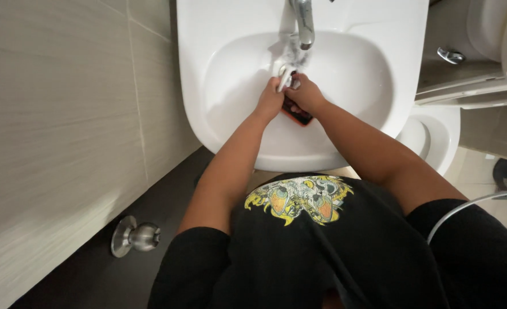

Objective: The person rinses a toilet brush and a scrubbing sponge under running water in a sink. They then move to the toilet and scrub the inside of the bowl with the brush and sponge. Finally, they place the cleaning tools back into a wall-mounted holder.

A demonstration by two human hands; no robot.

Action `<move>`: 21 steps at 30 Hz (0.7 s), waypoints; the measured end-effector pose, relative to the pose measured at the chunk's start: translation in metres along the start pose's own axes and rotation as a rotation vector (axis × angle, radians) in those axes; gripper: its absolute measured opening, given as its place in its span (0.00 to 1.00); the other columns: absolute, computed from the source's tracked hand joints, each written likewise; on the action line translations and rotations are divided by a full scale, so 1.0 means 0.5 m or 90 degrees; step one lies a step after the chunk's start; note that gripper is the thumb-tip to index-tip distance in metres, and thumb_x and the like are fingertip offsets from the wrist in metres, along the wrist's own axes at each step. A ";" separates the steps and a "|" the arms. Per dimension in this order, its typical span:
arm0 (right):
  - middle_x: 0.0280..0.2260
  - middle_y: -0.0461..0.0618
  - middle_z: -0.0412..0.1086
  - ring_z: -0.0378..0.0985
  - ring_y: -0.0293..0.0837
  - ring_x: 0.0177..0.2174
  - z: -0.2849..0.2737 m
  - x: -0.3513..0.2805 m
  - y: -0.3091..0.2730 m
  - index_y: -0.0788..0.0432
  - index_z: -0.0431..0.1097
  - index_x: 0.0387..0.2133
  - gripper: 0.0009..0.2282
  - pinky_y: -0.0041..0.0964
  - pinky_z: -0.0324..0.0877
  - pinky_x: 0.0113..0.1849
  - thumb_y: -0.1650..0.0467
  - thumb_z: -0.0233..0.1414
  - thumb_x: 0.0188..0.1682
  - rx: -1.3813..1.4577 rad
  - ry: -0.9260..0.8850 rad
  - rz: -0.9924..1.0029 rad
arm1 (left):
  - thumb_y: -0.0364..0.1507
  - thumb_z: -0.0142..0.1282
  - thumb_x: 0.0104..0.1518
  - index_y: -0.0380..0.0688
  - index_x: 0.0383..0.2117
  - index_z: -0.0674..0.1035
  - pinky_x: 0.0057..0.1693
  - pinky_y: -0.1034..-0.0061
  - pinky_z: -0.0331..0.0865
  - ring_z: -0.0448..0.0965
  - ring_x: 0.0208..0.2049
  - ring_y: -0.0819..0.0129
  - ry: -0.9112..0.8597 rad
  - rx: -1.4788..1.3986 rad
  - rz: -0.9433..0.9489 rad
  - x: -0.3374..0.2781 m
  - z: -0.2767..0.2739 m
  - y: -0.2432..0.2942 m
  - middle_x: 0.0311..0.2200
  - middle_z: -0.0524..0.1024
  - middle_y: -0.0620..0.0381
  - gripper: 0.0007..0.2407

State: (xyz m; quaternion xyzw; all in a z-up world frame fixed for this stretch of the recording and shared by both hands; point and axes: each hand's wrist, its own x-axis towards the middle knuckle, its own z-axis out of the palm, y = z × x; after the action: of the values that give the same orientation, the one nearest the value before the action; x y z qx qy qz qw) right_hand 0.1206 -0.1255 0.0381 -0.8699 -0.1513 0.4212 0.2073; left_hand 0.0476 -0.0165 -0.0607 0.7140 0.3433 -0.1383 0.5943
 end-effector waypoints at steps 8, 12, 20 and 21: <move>0.40 0.59 0.78 0.84 0.54 0.31 0.013 0.040 0.039 0.56 0.52 0.67 0.27 0.54 0.77 0.45 0.66 0.50 0.54 0.085 0.046 -0.051 | 0.27 0.43 0.62 0.45 0.57 0.71 0.72 0.53 0.56 0.57 0.70 0.43 0.011 -0.056 0.107 -0.032 0.010 0.042 0.72 0.54 0.43 0.16; 0.40 0.53 0.78 0.83 0.47 0.24 0.029 0.058 0.076 0.57 0.51 0.64 0.26 0.49 0.79 0.40 0.65 0.52 0.54 0.096 0.035 -0.071 | 0.28 0.43 0.63 0.47 0.60 0.69 0.75 0.55 0.54 0.56 0.71 0.46 0.058 -0.006 0.124 -0.018 0.014 -0.002 0.73 0.52 0.48 0.18; 0.42 0.55 0.70 0.78 0.43 0.23 -0.014 -0.026 0.062 0.53 0.65 0.49 0.11 0.32 0.75 0.24 0.72 0.48 0.53 0.488 0.159 -0.059 | 0.24 0.51 0.57 0.52 0.35 0.77 0.53 0.73 0.69 0.81 0.49 0.65 0.106 -0.251 0.105 -0.098 -0.007 -0.015 0.44 0.83 0.58 0.05; 0.42 0.55 0.70 0.78 0.43 0.23 -0.009 -0.012 0.065 0.53 0.65 0.49 0.11 0.32 0.75 0.24 0.72 0.48 0.53 0.487 0.162 -0.066 | 0.24 0.51 0.57 0.52 0.35 0.77 0.53 0.73 0.69 0.81 0.49 0.65 0.108 -0.251 0.112 -0.094 0.006 -0.003 0.44 0.83 0.58 0.05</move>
State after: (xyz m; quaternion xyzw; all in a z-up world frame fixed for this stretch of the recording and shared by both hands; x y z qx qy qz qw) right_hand 0.1235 -0.1571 0.0286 -0.7665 -0.0002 0.3248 0.5540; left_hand 0.0129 -0.0348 -0.0342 0.6204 0.3487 0.0446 0.7011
